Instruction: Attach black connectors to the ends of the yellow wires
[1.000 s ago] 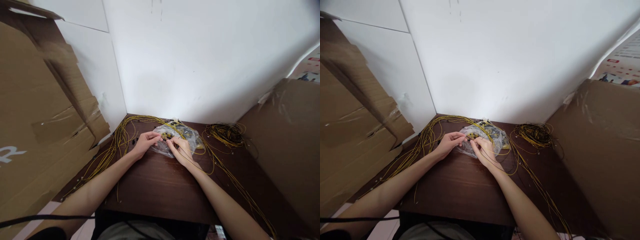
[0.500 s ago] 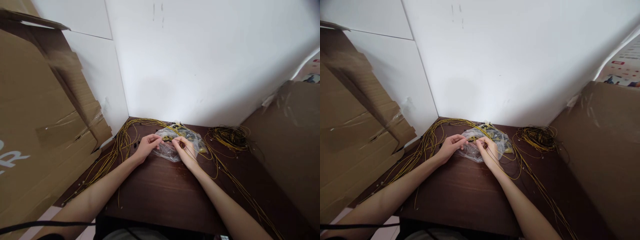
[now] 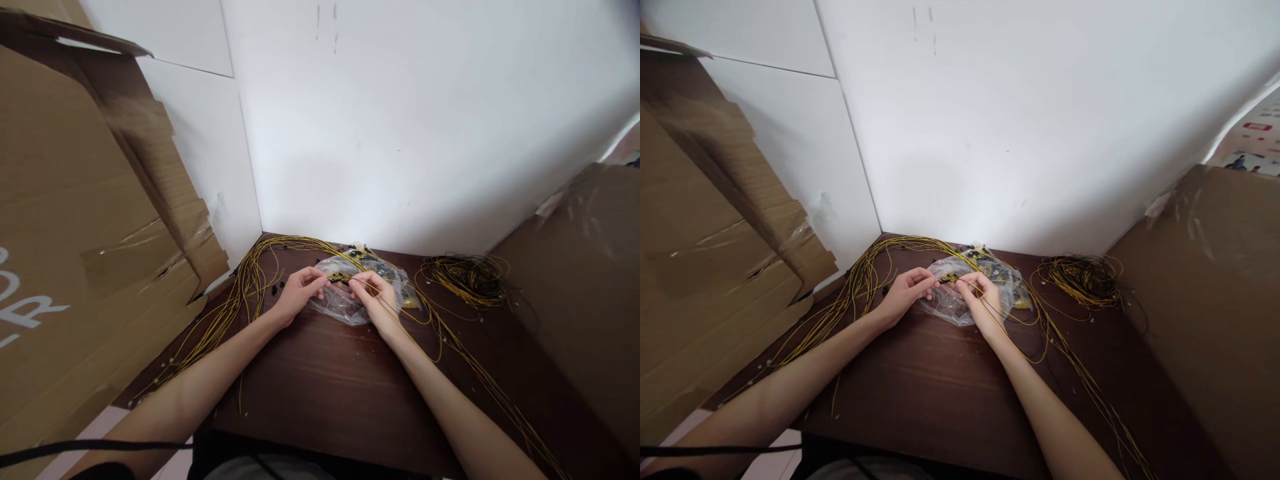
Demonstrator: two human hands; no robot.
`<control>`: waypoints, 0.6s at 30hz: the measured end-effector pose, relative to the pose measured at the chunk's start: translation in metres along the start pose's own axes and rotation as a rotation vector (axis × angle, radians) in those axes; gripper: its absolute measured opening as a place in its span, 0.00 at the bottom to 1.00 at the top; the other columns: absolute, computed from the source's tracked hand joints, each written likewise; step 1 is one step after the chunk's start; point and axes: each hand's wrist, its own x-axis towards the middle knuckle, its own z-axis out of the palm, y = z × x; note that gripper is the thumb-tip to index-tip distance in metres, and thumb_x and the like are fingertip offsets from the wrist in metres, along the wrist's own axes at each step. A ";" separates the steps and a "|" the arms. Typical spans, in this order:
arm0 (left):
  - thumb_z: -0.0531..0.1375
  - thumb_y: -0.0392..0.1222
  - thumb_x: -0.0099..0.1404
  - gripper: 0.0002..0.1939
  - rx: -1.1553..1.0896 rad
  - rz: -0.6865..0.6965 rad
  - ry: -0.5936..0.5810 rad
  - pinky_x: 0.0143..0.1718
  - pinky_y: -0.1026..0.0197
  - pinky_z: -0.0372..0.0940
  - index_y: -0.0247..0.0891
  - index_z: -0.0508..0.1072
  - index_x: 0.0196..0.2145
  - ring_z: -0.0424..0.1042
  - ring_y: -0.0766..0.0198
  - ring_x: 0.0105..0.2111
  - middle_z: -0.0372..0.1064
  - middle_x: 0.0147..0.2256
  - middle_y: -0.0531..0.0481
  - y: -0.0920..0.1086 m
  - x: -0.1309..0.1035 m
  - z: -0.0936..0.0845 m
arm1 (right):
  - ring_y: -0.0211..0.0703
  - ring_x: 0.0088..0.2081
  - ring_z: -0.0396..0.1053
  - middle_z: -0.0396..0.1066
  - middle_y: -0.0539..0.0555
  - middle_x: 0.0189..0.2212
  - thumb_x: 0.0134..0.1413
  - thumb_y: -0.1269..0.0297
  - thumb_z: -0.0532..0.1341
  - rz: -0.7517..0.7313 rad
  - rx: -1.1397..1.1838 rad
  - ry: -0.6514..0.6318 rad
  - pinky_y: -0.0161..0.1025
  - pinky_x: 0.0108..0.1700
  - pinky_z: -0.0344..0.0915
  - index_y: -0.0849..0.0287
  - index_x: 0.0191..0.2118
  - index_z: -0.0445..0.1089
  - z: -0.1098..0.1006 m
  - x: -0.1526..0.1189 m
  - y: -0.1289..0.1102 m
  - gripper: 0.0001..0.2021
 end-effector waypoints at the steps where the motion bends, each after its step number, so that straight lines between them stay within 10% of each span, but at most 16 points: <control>1: 0.60 0.44 0.56 0.10 0.011 0.005 0.001 0.29 0.65 0.61 0.33 0.67 0.30 0.64 0.73 0.22 0.69 0.29 0.51 0.001 0.000 0.001 | 0.38 0.22 0.63 0.65 0.48 0.20 0.45 0.56 0.62 -0.003 -0.001 -0.003 0.35 0.26 0.63 0.57 0.29 0.67 0.000 0.000 0.001 0.10; 18: 0.61 0.41 0.55 0.12 0.305 0.149 -0.116 0.35 0.61 0.64 0.36 0.72 0.38 0.68 0.61 0.38 0.69 0.39 0.45 -0.001 -0.007 0.004 | 0.38 0.22 0.66 0.68 0.49 0.20 0.45 0.55 0.63 0.022 0.069 -0.112 0.35 0.26 0.63 0.58 0.30 0.67 0.003 -0.004 -0.002 0.11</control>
